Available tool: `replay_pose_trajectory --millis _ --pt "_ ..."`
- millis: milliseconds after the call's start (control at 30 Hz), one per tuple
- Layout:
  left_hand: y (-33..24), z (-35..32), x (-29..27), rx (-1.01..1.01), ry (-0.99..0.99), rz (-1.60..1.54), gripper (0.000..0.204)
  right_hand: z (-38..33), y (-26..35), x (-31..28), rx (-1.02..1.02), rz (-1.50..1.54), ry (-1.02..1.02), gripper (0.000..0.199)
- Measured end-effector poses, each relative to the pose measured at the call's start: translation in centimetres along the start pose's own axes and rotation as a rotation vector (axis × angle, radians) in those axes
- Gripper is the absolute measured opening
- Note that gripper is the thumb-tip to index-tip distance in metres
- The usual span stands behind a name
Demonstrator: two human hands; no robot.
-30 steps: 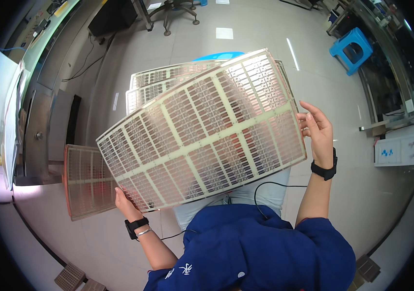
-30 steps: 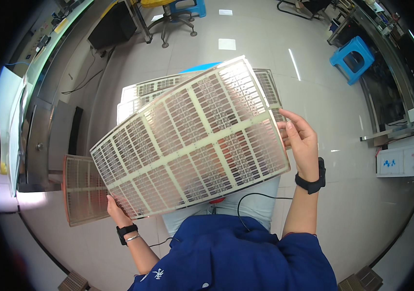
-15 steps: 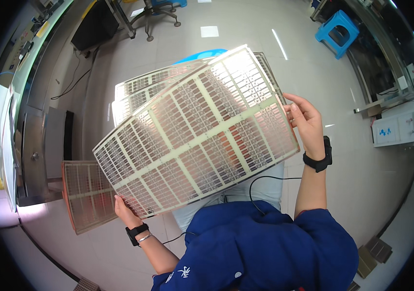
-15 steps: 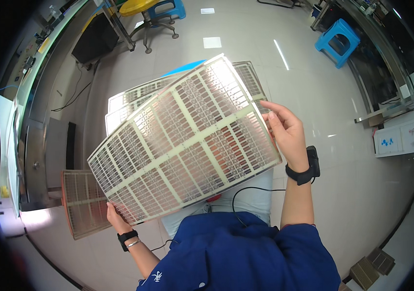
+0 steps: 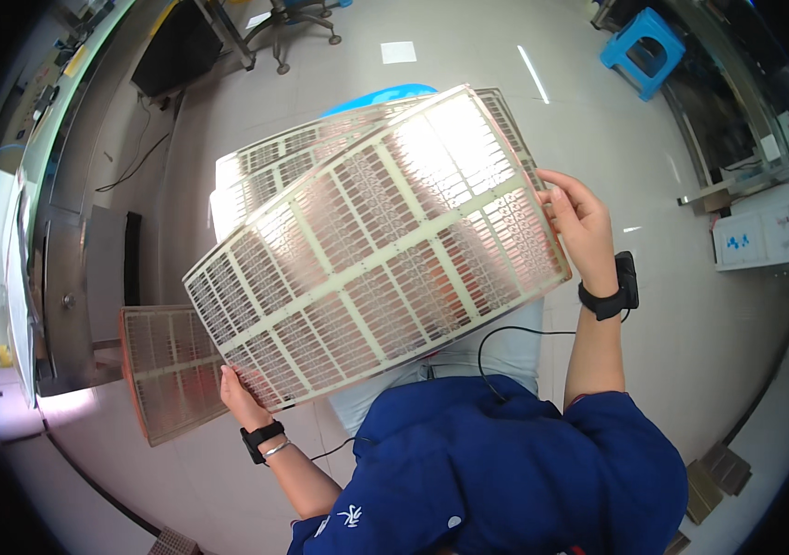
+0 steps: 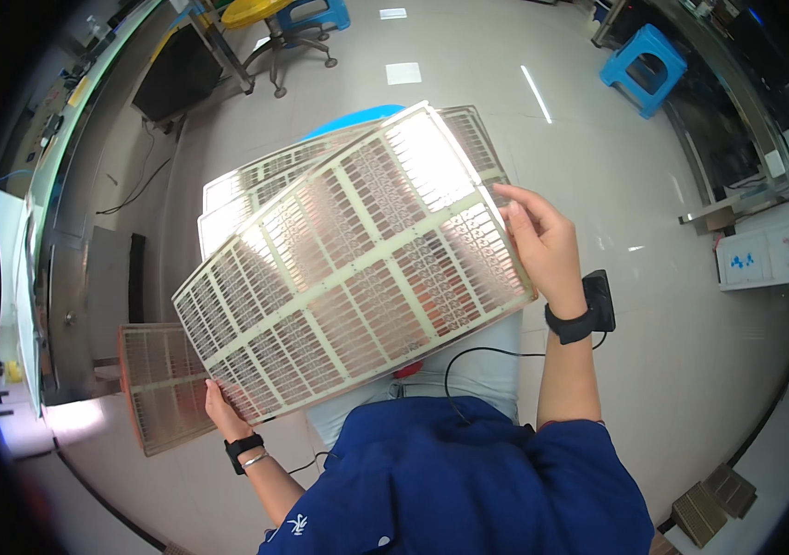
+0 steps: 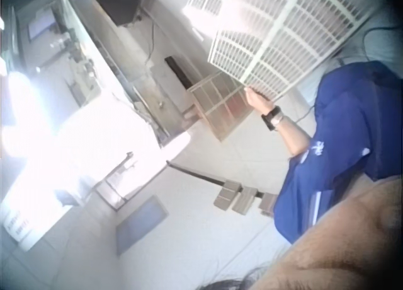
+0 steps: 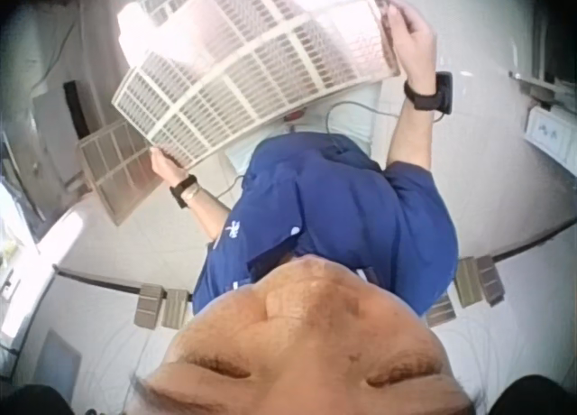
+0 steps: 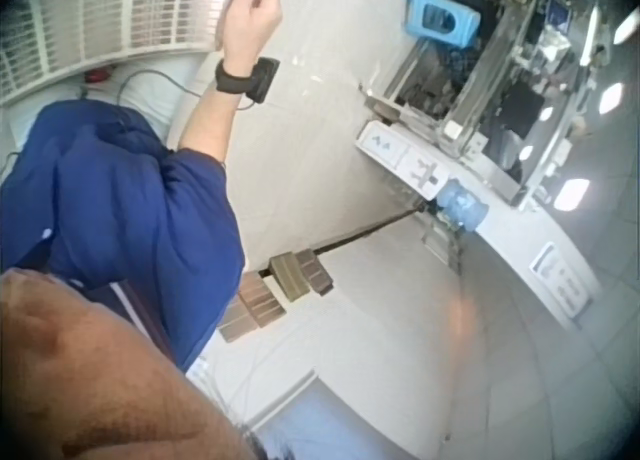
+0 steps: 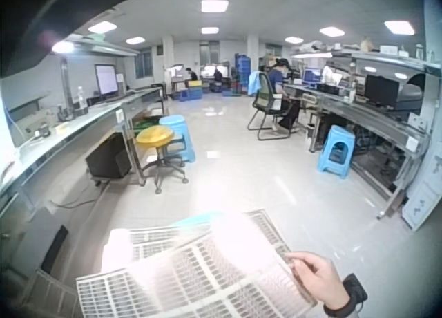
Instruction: Inspecting metal mesh filters and recording data on an inspection form.
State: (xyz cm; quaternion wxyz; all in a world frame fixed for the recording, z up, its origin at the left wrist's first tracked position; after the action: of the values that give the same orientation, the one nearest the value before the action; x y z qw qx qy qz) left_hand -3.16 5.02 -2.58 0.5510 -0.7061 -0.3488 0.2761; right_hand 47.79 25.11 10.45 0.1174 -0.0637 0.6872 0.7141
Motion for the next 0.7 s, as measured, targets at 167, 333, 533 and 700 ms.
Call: replay_pose_trajectory --millis 167,333,533,700 --pt "0.8 0.3 0.0 -0.006 0.01 0.006 0.028 -0.1 0.2 -0.1 0.031 0.068 -0.022 0.027" --pt "1.5 1.3 -1.0 0.007 0.008 0.033 0.03 0.2 0.0 -0.2 0.012 0.099 -0.007 0.027" --pt "1.3 0.9 -1.6 -0.033 -0.045 -0.027 0.029 0.3 -2.9 0.4 0.206 0.091 0.057 0.025" --pt "0.1 0.3 -0.7 -0.041 0.013 -0.002 0.024 0.2 -4.6 -2.2 0.187 0.095 -0.071 0.025"
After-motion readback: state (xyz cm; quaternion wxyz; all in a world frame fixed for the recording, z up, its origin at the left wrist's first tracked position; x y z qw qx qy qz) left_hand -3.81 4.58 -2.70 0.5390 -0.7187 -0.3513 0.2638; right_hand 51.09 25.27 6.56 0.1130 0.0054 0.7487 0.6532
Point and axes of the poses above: each hand's wrist, its own z-axis towards the middle knuckle, its own x-axis out of the palm, y = z × x, the point moved 8 cm from there along z, towards the middle knuckle
